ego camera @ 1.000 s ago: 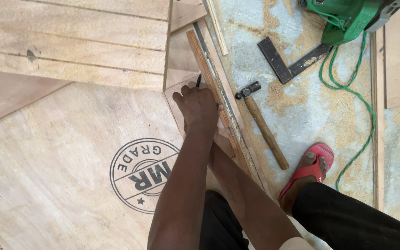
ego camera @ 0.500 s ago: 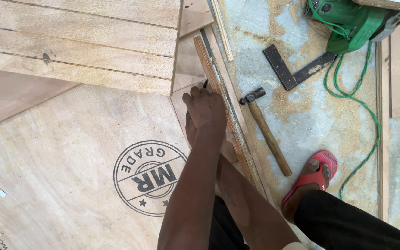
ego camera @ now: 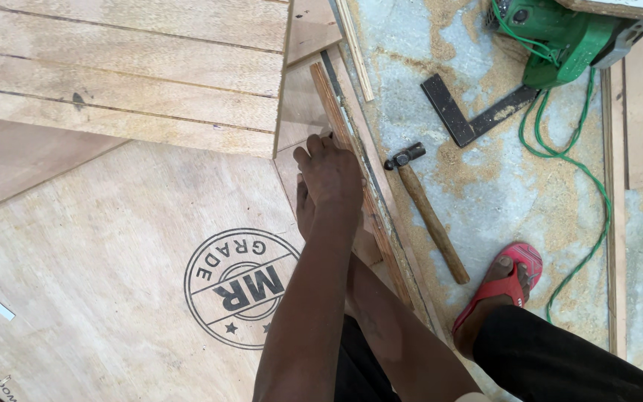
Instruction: The person measures and marks a wooden plank using a pencil and a triangular template, then uses a handheld electric router to cut along the marked lines. The person handles the wood and tools directly to shape the piece.
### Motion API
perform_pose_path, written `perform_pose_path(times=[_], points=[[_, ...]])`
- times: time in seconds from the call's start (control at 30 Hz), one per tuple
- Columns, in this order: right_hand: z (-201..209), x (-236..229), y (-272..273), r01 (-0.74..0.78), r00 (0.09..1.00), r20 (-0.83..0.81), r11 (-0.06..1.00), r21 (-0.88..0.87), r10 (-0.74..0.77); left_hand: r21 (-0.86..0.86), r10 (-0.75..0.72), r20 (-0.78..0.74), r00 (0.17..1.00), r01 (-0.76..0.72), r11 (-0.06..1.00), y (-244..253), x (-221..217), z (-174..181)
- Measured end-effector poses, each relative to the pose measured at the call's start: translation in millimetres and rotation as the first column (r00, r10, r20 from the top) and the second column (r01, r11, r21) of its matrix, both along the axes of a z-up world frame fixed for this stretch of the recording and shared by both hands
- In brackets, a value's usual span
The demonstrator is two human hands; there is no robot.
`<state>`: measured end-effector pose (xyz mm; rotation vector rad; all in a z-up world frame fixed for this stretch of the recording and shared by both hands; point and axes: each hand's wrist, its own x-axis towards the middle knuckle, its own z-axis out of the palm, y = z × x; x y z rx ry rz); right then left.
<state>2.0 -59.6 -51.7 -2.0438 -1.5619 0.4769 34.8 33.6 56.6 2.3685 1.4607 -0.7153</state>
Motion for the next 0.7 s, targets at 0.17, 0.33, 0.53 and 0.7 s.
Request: perform_pose_path(times=[0.17, 0.33, 0.53, 0.7], points=[[2, 1, 4, 0.01, 1.0, -0.002, 1.0, 0.001, -0.01, 0.001, 0.025, 0.032, 0.999, -0.025, 1.0, -5, -3, 5], [3, -1, 6, 0.002, 1.0, -0.01, 1.0, 0.005, -0.002, 0.001, 0.222, 0.108, 0.969, -0.224, 0.975, 0, -16, 7], [2, -4, 6, -0.018, 1.0, -0.014, 1.0, 0.01, 0.018, -0.086, 0.31, 0.067, 0.948, -0.304, 0.949, 8, -20, 15], [2, -4, -2, -0.016, 1.0, -0.003, 1.0, -0.006, 0.016, -0.099, 0.342, 0.077, 0.937, -0.334, 0.937, 7, -20, 9]])
